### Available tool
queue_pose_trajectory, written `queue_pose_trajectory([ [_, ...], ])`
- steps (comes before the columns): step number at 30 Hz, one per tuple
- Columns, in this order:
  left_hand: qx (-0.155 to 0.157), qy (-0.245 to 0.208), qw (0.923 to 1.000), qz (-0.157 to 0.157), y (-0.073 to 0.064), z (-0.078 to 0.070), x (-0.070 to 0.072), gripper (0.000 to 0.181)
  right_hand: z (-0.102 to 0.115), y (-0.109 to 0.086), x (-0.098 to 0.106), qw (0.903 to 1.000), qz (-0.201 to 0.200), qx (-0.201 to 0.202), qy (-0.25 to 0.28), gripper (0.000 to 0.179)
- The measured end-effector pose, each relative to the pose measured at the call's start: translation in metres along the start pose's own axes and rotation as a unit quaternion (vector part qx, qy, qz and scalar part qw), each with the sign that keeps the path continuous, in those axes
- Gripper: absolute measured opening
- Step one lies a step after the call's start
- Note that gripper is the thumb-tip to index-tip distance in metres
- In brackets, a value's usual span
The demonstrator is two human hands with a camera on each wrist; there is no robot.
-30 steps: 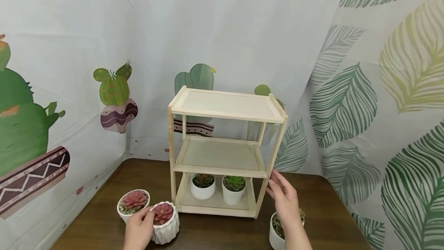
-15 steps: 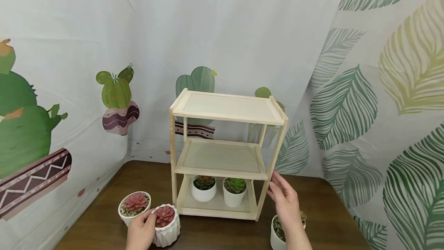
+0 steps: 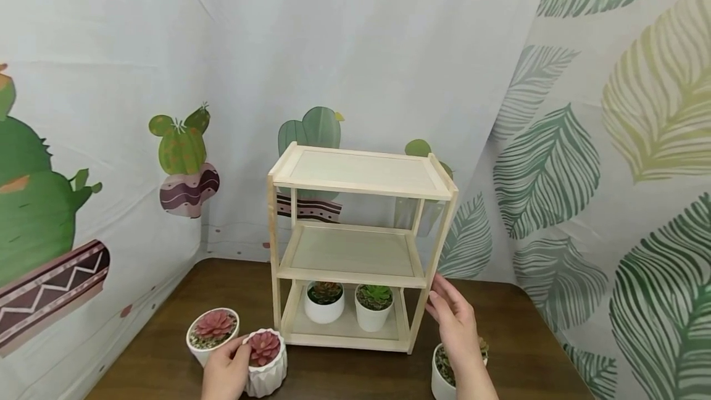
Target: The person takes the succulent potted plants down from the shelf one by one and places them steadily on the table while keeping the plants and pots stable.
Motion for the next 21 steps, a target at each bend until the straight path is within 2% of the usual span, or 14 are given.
queue_pose_trajectory([
  [6,-0.001,-0.012,0.9999,-0.002,0.0006,0.0027,-0.0014,0.026,-0.0012,0.0007,0.0006,1.0000,0.001,0.001,0.000,0.048],
  [10,0.017,-0.029,0.9994,0.006,0.0007,0.0042,-0.0014,0.026,-0.0022,0.0006,0.0013,1.0000,0.001,0.001,0.000,0.048],
  [16,0.037,-0.028,0.9985,0.027,0.0027,0.0058,0.0008,0.028,-0.0035,0.0014,0.0013,1.0000,0.001,0.000,0.000,0.048],
  [21,0.075,-0.085,0.9918,0.059,-0.0015,0.0034,0.0052,0.036,-0.0024,0.0012,0.0014,1.0000,0.002,-0.003,0.001,0.048],
])
Point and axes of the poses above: each hand's wrist, its own y-axis towards the middle knuckle, its own x-axis out of the back of the hand, z = x × y, the point moved 2 cm from there along y, towards the middle knuckle, and after that the axes turned 9 degrees about y, right-handed, at the moved point
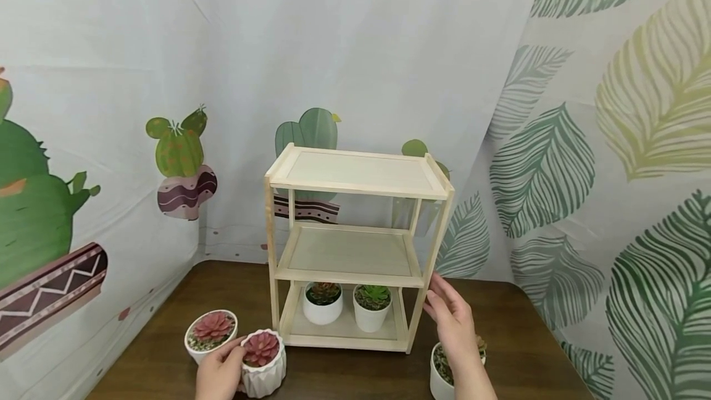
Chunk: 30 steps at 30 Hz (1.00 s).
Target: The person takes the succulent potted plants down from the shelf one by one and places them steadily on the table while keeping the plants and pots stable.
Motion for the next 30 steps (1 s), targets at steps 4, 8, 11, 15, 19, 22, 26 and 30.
queue_pose_trajectory([
  [4,0.017,-0.028,0.9994,0.008,-0.003,-0.001,0.003,0.039,0.001,0.000,0.000,1.0000,0.001,-0.001,-0.001,0.048],
  [8,0.022,-0.020,0.9996,-0.003,-0.006,-0.003,0.008,0.038,0.001,0.000,0.000,1.0000,0.006,-0.004,0.001,0.048],
  [11,0.021,-0.002,0.9995,-0.021,-0.011,-0.007,0.013,0.036,0.001,0.000,0.000,0.9999,0.009,-0.006,0.001,0.049],
  [15,0.020,0.002,0.9992,-0.035,-0.015,-0.012,0.017,0.035,0.001,0.000,0.001,0.9999,0.009,-0.008,-0.001,0.049],
  [19,0.024,-0.007,0.9987,-0.044,-0.019,-0.014,0.018,0.034,0.001,0.000,0.001,0.9999,0.011,-0.011,-0.004,0.049],
  [22,0.029,-0.013,0.9980,-0.055,-0.023,-0.014,0.019,0.032,0.001,0.000,0.001,0.9998,0.010,-0.014,-0.005,0.049],
  [26,0.017,-0.027,0.9963,-0.080,-0.029,-0.016,0.019,0.029,0.001,0.000,0.001,0.9998,0.008,-0.016,-0.009,0.049],
  [30,0.001,-0.039,0.9943,-0.099,-0.032,-0.018,0.019,0.026,0.001,0.000,0.002,0.9998,0.005,-0.012,-0.013,0.048],
])
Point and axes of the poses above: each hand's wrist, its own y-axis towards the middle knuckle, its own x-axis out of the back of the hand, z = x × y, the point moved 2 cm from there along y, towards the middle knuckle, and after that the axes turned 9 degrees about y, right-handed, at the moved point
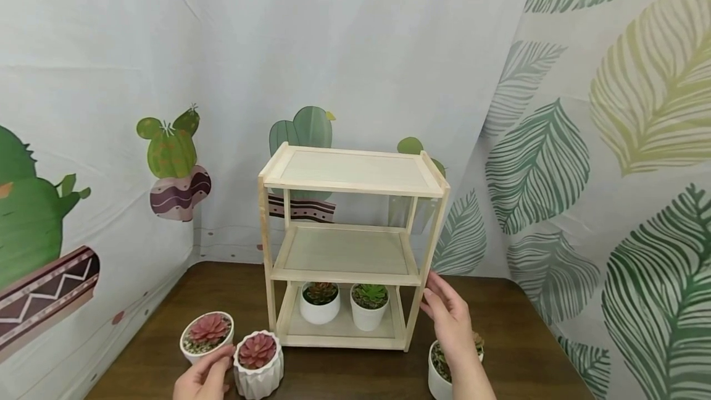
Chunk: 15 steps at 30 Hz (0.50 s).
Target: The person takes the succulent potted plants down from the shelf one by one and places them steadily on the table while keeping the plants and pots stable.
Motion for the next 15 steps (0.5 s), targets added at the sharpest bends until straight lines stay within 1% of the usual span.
queue_pose_trajectory([
  [3,0.000,-0.007,1.0000,-0.001,-0.001,-0.002,0.000,0.027,0.000,0.000,0.000,1.0000,-0.001,0.003,-0.001,0.048],
  [8,0.001,-0.023,0.9997,0.010,-0.002,-0.007,0.001,0.028,0.000,0.001,0.001,0.9999,-0.008,0.008,0.001,0.047],
  [11,-0.007,-0.020,0.9997,0.010,-0.003,-0.010,0.002,0.028,0.003,0.000,0.003,0.9997,-0.018,0.013,0.004,0.044],
  [15,-0.022,-0.009,0.9997,0.000,-0.003,-0.013,0.002,0.026,0.007,-0.003,0.005,0.9992,-0.032,0.020,0.010,0.042],
])
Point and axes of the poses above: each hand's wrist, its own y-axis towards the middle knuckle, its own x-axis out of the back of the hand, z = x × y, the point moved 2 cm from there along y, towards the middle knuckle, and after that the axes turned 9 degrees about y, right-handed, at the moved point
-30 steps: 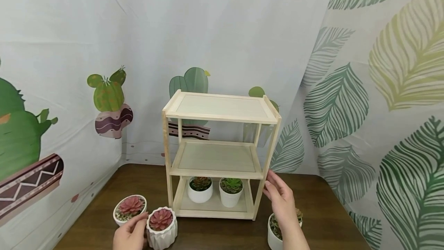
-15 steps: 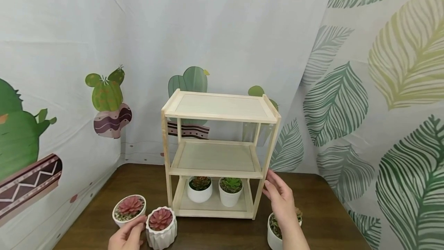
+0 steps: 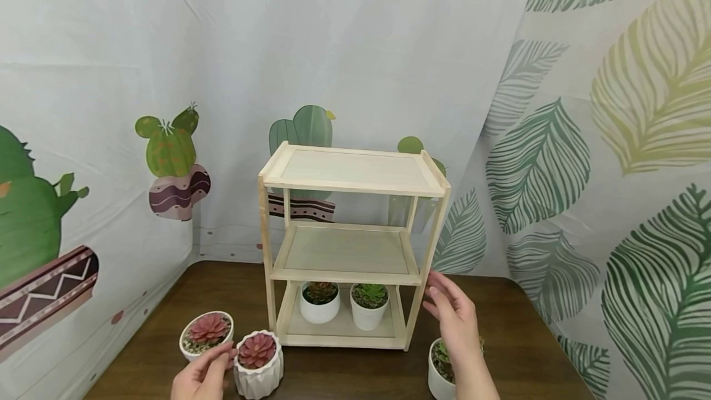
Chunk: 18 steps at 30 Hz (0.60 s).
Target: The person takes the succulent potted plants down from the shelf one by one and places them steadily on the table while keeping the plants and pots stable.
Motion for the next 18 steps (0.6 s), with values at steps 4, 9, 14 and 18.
queue_pose_trajectory([
  [4,-0.011,0.005,0.9999,-0.002,-0.001,-0.007,0.001,0.025,0.004,-0.003,0.000,0.9999,-0.014,0.005,0.001,0.039],
  [9,-0.053,0.002,0.9986,0.010,0.002,-0.026,0.004,0.022,0.009,-0.006,-0.001,0.9987,-0.041,0.025,0.019,0.032],
  [14,-0.136,0.003,0.9903,0.031,0.016,-0.052,0.004,0.022,0.013,-0.007,-0.002,0.9972,-0.055,0.039,0.032,0.029],
  [18,-0.173,-0.003,0.9833,0.056,0.030,-0.075,-0.001,0.026,0.011,-0.008,-0.008,0.9989,-0.024,0.035,0.019,0.030],
])
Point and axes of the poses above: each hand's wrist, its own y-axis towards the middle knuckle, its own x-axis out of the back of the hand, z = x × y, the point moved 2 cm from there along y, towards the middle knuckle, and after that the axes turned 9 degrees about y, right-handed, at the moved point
